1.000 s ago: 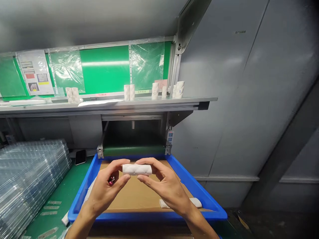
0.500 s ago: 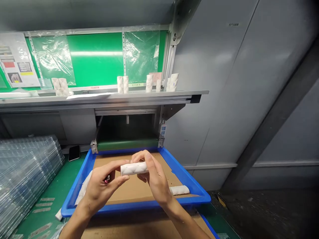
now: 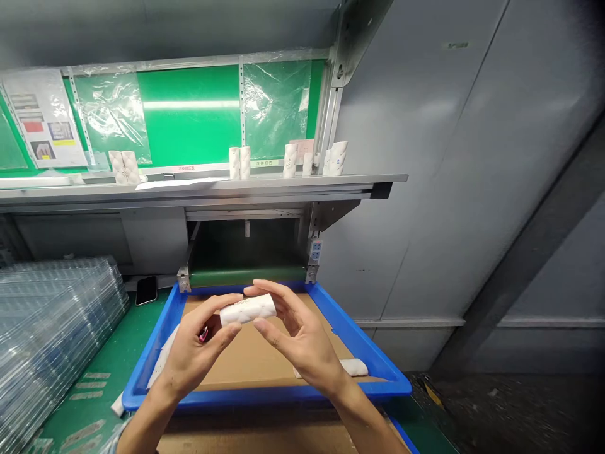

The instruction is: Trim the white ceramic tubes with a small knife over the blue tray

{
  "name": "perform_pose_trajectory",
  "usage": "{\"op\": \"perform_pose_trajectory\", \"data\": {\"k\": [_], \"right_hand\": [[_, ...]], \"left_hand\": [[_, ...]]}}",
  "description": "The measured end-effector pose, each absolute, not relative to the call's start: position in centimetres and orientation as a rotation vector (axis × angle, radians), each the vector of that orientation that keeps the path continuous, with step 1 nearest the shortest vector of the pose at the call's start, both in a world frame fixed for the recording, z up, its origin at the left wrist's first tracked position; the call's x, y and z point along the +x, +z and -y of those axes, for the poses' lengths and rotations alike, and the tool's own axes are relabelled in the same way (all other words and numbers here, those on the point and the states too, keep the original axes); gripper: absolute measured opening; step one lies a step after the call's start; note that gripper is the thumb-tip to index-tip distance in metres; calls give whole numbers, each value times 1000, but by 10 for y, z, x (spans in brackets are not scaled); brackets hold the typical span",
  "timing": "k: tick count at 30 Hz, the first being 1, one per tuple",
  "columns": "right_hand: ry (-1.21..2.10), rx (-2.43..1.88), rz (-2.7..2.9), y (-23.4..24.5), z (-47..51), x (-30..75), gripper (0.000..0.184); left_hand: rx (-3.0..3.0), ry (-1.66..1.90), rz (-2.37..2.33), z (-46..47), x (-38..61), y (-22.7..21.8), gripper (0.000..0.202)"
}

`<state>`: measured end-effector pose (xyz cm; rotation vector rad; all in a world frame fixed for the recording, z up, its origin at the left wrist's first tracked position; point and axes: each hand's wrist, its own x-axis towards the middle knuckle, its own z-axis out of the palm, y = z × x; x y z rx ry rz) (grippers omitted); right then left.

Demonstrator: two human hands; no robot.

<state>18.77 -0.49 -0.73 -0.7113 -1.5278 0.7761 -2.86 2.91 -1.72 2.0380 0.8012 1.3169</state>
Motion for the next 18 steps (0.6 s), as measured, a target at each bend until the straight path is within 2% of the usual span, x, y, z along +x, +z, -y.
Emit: {"op": "perform_pose_trajectory", "data": {"k": [3,18], "right_hand": [[847,-786,1562,-4,6,192,43],[794,-875,1645,5,13,195,30]], "left_hand": [[2070,1349,-765,-31,-29,-18,38],[2014,1284,-761,-27,-28,-11,36]]}}
